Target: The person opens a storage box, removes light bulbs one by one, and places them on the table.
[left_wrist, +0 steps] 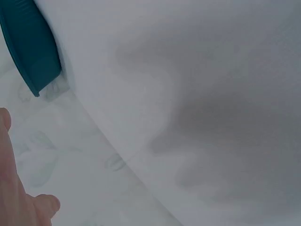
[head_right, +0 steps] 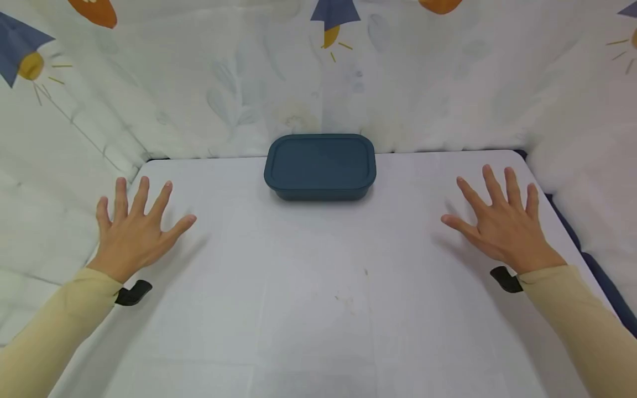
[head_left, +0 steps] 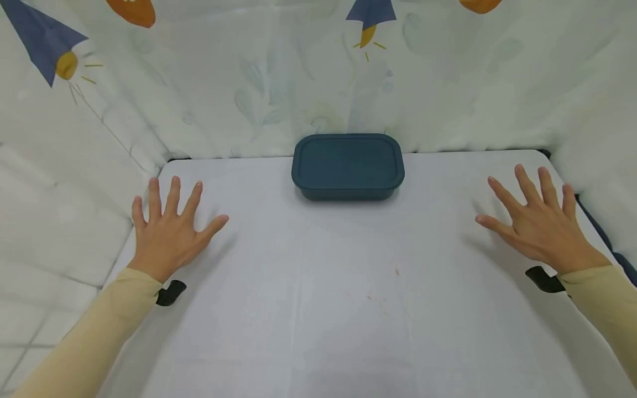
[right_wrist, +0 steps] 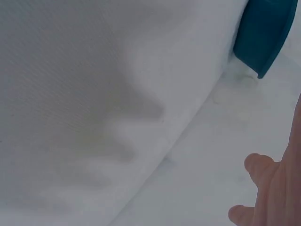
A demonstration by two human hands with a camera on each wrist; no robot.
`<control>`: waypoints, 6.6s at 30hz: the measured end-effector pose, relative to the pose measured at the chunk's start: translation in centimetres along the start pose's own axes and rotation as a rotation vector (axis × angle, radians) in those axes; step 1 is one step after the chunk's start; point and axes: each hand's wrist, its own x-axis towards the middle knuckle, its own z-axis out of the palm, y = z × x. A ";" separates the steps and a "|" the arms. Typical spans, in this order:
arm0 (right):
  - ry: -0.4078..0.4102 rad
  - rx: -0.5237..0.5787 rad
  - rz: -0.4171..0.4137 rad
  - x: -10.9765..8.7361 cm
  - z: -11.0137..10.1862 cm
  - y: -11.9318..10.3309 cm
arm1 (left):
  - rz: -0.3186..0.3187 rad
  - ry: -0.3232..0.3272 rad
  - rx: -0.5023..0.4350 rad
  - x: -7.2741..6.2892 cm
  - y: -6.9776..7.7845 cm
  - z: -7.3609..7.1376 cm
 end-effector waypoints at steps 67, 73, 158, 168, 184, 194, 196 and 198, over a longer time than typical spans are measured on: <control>-0.114 0.165 0.003 11.5 -0.4 -8.8 | 0.064 -0.055 -0.117 11.2 12.0 2.4; -0.159 0.187 -0.005 12.6 0.3 -9.6 | 0.061 -0.086 -0.155 12.3 13.4 3.2; -0.108 0.031 -0.074 16.8 1.5 -14.4 | 0.148 -0.151 0.012 16.3 16.9 5.0; -0.167 -0.019 -0.113 15.0 0.9 -14.6 | 0.201 -0.198 -0.011 14.8 16.2 4.4; -0.172 -0.002 -0.148 12.4 1.0 -14.3 | 0.270 -0.218 0.008 12.2 15.3 4.2; -0.141 0.018 -0.153 11.1 1.4 -14.3 | 0.263 -0.223 -0.021 10.5 15.2 4.1; -0.144 0.017 -0.151 10.8 1.4 -14.3 | 0.257 -0.222 -0.030 10.2 15.2 4.2; -0.148 0.019 -0.149 10.5 1.4 -14.3 | 0.255 -0.221 -0.036 9.9 15.2 4.2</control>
